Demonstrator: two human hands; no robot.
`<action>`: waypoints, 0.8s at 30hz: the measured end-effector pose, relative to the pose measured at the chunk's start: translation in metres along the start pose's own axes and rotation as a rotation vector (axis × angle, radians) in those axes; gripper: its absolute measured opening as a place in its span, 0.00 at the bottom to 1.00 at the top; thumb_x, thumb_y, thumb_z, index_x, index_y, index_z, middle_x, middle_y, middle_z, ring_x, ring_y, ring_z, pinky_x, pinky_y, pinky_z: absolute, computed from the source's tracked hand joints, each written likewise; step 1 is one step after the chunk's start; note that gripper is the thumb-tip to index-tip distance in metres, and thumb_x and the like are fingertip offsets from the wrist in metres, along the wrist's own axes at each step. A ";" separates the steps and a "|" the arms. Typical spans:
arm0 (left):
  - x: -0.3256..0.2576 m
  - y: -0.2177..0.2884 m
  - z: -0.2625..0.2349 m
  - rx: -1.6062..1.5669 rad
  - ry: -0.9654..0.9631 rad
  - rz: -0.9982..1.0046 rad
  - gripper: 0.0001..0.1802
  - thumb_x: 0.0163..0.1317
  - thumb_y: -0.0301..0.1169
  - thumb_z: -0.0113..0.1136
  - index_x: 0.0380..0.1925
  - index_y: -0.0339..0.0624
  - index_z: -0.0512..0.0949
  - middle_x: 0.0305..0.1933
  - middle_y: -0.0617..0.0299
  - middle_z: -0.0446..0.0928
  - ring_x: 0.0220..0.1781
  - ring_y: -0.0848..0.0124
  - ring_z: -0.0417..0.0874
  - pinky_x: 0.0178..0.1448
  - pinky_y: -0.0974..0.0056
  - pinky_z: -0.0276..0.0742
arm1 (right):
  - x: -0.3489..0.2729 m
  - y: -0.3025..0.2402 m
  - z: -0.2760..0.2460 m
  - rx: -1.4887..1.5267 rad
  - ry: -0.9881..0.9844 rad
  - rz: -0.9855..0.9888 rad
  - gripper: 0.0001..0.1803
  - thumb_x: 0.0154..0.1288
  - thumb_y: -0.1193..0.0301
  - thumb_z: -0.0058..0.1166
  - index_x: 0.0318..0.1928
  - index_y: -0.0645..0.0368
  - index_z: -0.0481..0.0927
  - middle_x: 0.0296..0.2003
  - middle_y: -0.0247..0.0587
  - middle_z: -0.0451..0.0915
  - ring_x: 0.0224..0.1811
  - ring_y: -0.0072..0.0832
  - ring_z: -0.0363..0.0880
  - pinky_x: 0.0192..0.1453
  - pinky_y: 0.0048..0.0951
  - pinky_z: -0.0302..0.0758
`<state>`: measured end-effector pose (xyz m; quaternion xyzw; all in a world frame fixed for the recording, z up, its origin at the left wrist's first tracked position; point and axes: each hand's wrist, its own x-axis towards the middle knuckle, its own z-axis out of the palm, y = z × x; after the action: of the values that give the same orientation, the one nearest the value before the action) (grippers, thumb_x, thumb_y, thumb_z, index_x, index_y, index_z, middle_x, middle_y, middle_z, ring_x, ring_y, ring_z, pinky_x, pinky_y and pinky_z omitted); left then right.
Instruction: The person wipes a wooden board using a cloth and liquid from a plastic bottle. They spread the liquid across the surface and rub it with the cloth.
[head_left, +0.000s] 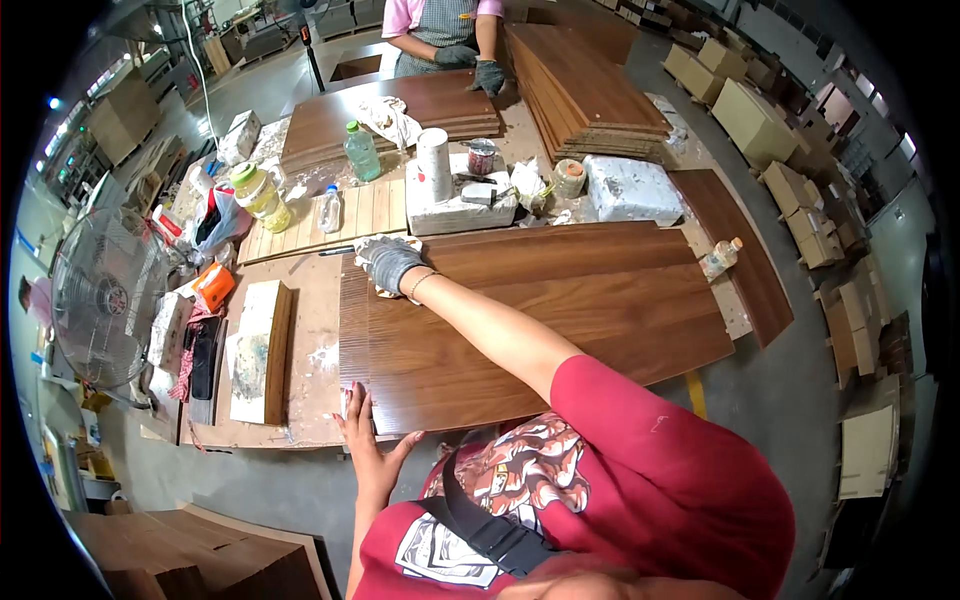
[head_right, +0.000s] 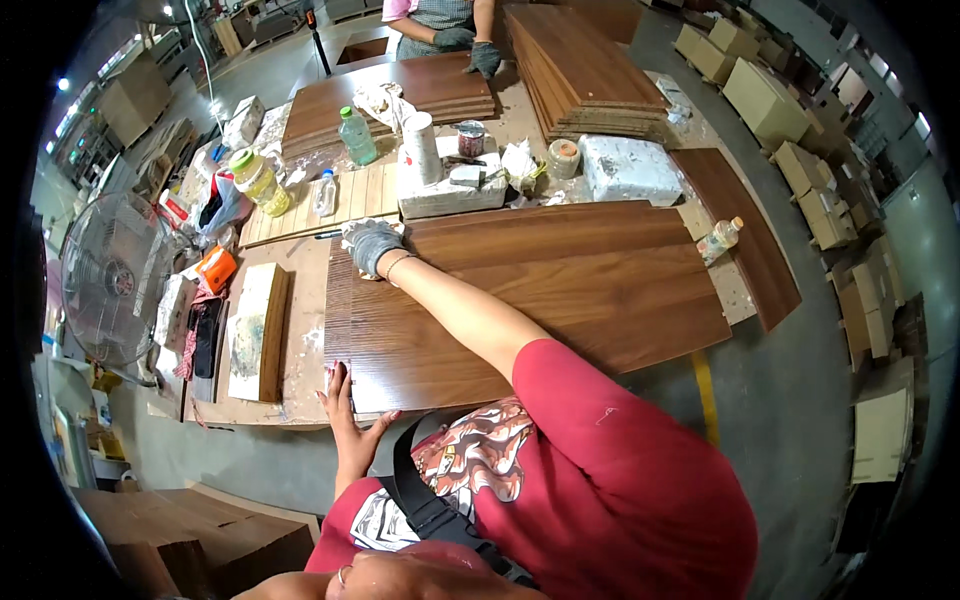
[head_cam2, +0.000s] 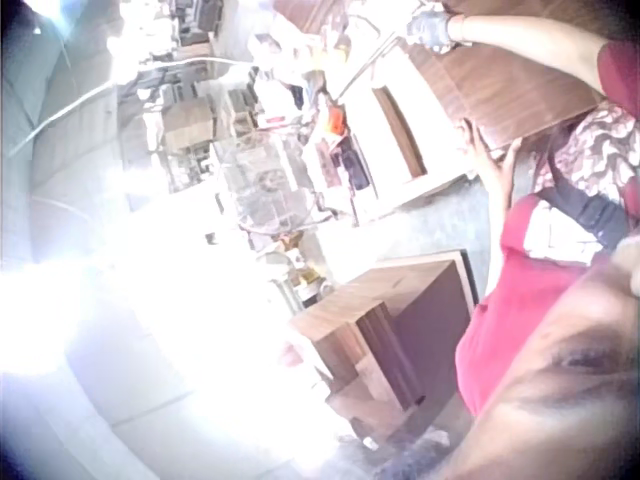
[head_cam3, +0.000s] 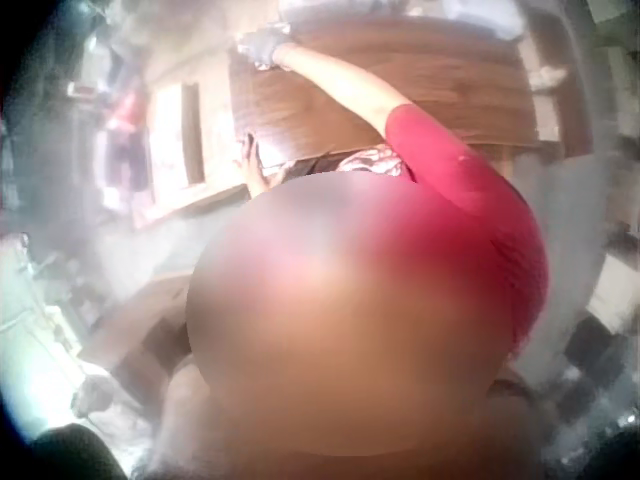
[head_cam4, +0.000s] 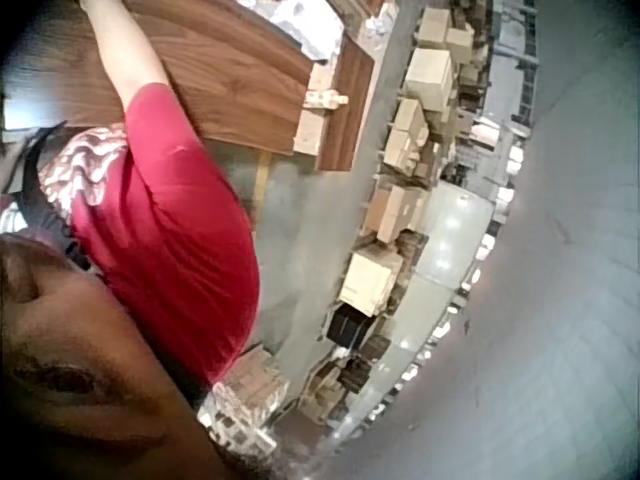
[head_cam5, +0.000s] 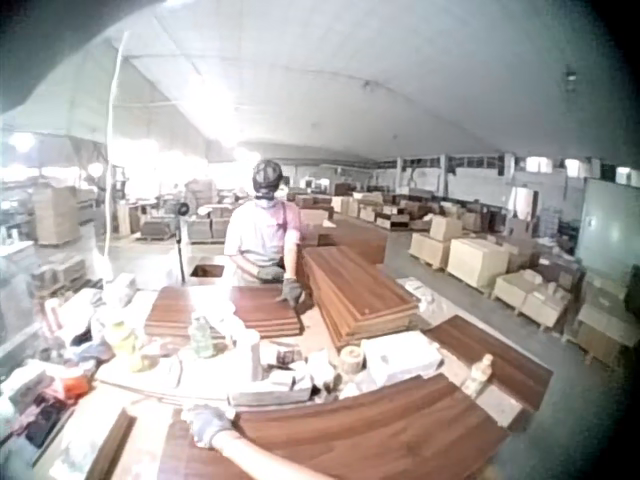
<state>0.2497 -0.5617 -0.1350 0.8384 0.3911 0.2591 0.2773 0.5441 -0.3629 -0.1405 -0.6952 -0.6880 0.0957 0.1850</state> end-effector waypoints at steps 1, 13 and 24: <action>-0.002 0.003 -0.003 0.044 0.018 -0.003 0.56 0.43 0.44 0.84 0.73 0.41 0.66 0.81 0.51 0.60 0.83 0.50 0.56 0.84 0.37 0.34 | -0.004 0.001 0.007 -0.003 0.048 -0.043 0.15 0.73 0.61 0.50 0.51 0.55 0.83 0.48 0.46 0.86 0.53 0.43 0.83 0.58 0.46 0.78; -0.008 0.000 0.000 0.123 0.057 0.010 0.60 0.44 0.51 0.83 0.74 0.39 0.63 0.82 0.46 0.57 0.83 0.48 0.55 0.83 0.35 0.38 | -0.193 0.209 -0.079 -0.421 0.178 0.253 0.25 0.66 0.64 0.53 0.64 0.39 0.80 0.69 0.50 0.71 0.71 0.50 0.68 0.76 0.50 0.62; -0.001 -0.009 0.001 0.043 0.051 0.036 0.60 0.43 0.49 0.83 0.75 0.42 0.63 0.82 0.48 0.58 0.84 0.48 0.54 0.83 0.33 0.34 | -0.378 0.459 -0.181 0.634 0.670 1.277 0.18 0.73 0.51 0.55 0.56 0.45 0.81 0.41 0.40 0.83 0.31 0.34 0.80 0.28 0.41 0.76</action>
<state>0.2455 -0.5578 -0.1416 0.8444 0.3883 0.2767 0.2443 1.0233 -0.7540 -0.2000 -0.8619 -0.0031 0.1603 0.4811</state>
